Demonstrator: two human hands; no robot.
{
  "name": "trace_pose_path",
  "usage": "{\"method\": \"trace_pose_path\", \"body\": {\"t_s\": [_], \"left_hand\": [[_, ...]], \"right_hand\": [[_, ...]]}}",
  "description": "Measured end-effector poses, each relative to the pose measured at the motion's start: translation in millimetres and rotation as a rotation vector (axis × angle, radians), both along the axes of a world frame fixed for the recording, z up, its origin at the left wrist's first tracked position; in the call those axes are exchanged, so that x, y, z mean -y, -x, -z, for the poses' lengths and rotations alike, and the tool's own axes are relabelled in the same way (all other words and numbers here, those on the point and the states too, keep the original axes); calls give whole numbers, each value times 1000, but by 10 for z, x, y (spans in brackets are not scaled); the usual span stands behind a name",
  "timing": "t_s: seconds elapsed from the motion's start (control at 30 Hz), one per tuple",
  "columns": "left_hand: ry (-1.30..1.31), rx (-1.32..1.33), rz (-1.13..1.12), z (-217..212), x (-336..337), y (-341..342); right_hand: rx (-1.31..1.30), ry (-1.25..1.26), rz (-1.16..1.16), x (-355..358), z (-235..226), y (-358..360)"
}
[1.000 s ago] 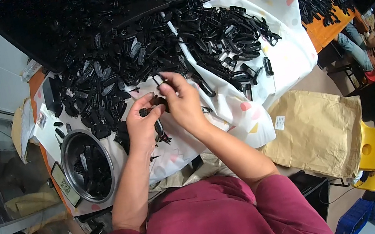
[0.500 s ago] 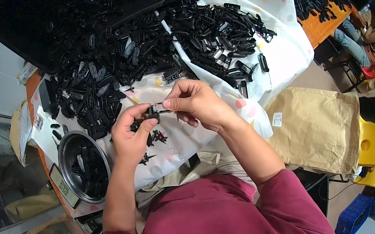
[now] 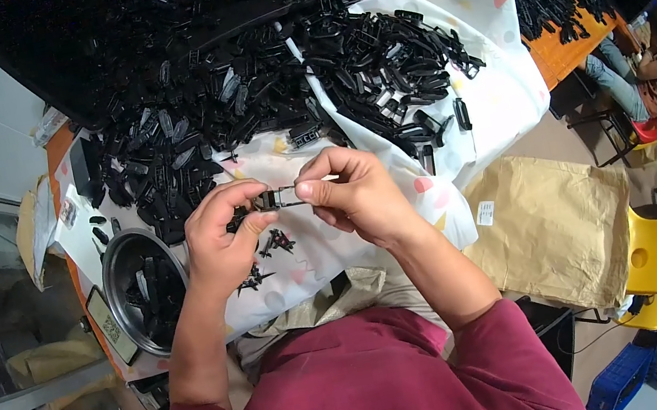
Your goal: Assembling small black plastic components by hand at a workbench.
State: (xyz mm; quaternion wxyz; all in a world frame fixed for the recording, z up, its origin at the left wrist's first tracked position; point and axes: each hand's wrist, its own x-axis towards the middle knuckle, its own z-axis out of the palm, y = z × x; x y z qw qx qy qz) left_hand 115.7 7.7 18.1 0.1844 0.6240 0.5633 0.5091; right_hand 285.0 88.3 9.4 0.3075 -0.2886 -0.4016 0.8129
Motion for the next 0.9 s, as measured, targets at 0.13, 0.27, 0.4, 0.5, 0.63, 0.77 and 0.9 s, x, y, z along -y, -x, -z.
{"method": "trace_pose_path", "body": {"t_s": [0.13, 0.27, 0.4, 0.5, 0.63, 0.77, 0.9], "left_hand": [[6, -36, -7, 15, 42, 11], [52, -190, -4, 44, 101, 0], [-101, -570, -31, 78, 111, -10], [238, 711, -41, 310, 130, -132], [209, 901, -84, 398, 91, -257], [311, 1100, -20, 397, 134, -241], [313, 1174, 1, 354, 286, -120]], "right_hand": [[109, -68, -35, 29, -20, 17], [340, -237, -93, 26, -17, 19], [346, -268, -73, 6, 26, 72], [230, -120, -73, 55, -14, 124], [309, -365, 96, 247, 140, 233], [284, -319, 54, 322, 245, 201], [233, -346, -81, 377, 244, 254]]}}
